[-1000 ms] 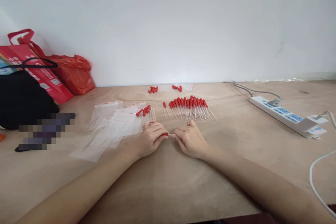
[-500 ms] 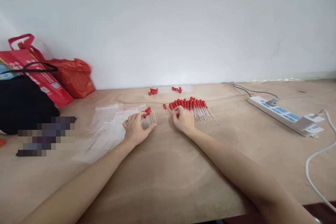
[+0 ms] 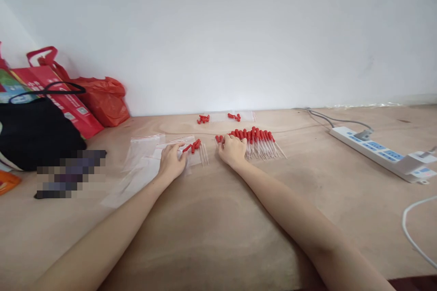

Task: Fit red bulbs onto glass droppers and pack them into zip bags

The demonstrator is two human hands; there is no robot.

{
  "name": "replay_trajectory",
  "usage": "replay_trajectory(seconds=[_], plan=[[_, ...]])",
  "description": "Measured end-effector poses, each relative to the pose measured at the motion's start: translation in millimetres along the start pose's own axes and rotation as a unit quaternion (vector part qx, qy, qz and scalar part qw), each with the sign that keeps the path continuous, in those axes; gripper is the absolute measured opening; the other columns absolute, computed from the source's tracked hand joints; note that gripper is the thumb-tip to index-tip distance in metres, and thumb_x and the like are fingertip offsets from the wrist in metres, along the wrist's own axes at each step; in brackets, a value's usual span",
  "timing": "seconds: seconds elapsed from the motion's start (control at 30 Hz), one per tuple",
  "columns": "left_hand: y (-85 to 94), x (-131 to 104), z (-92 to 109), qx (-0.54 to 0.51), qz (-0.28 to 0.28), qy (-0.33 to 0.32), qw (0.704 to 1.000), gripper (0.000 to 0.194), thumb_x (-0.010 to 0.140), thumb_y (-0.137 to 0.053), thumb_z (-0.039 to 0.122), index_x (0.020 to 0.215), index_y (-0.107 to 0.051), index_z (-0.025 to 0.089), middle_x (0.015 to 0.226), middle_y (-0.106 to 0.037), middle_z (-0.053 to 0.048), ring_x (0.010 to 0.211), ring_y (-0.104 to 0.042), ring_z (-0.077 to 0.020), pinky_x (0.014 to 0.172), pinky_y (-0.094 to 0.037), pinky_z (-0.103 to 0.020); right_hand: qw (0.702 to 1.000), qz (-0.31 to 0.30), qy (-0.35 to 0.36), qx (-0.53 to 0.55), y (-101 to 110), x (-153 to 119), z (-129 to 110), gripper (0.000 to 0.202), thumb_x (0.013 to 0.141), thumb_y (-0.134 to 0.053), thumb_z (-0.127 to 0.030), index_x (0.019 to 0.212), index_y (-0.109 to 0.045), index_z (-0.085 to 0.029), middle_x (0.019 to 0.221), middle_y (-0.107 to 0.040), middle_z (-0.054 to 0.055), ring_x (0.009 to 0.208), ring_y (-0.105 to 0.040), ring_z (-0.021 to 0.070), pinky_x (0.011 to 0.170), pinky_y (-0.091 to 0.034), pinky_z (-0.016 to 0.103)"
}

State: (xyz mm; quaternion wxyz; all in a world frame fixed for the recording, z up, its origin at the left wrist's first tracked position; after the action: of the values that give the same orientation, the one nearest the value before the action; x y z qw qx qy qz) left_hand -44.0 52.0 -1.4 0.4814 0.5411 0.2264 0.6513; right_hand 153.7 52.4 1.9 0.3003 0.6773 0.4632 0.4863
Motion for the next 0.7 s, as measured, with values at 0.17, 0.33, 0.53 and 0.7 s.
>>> replay_trajectory(seconds=[0.17,0.33,0.53,0.7], plan=[[-10.1,3.8,-9.4,0.003,-0.013,0.000,1.000,0.029,0.073,-0.048,0.024,0.101,-0.057,0.018,0.091,-0.065,-0.006,0.089,-0.057,-0.0251,0.080,-0.044,-0.037,0.999,-0.019,0.028,-0.021,-5.5,-0.5,-13.3,0.027,0.079,-0.039,-0.029,0.088,-0.059,-0.014,0.092,-0.061,0.013,0.085,-0.054,0.0224,0.078,-0.023,0.038],[-9.0,5.0,-6.9,0.005,0.013,-0.002,1.000,0.028,0.072,-0.046,0.019,0.098,-0.057,0.016,0.087,-0.064,-0.007,0.088,-0.056,-0.0248,0.081,-0.043,-0.037,0.998,-0.049,0.005,-0.048,-13.7,4.3,-20.4,0.028,0.078,-0.040,-0.025,0.092,-0.059,-0.010,0.096,-0.058,0.016,0.080,-0.055,0.0223,0.079,-0.024,0.039],[15.6,-12.3,27.9,-0.064,0.082,-0.096,0.990,0.031,0.080,-0.038,0.020,0.106,-0.054,0.013,0.098,-0.057,-0.010,0.087,-0.055,-0.0190,0.080,-0.044,-0.030,0.995,-0.068,0.001,-0.075,-13.1,3.2,-25.2,0.028,0.079,-0.035,-0.013,0.092,-0.059,-0.006,0.093,-0.058,0.019,0.079,-0.054,0.0226,0.078,-0.023,0.038],[21.8,-41.7,64.3,-0.098,-0.029,-0.266,0.958,0.025,0.082,-0.039,0.018,0.099,-0.058,0.018,0.090,-0.061,-0.006,0.085,-0.054,-0.0177,0.078,-0.042,-0.031,0.995,0.021,0.074,-0.062,8.7,-29.4,3.5,0.025,0.083,-0.035,-0.021,0.087,-0.056,-0.009,0.089,-0.057,0.017,0.081,-0.050,0.0248,0.072,-0.025,0.037]])
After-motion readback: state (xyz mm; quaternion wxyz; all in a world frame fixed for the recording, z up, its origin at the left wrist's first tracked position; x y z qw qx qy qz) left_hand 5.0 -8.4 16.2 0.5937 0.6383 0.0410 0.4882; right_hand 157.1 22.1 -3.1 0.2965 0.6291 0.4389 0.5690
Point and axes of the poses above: each hand's wrist, its own x-axis towards the middle knuckle, its own y-axis out of the back of the hand, z = x × y, the point moved 3 cm from there along x, towards the middle knuckle
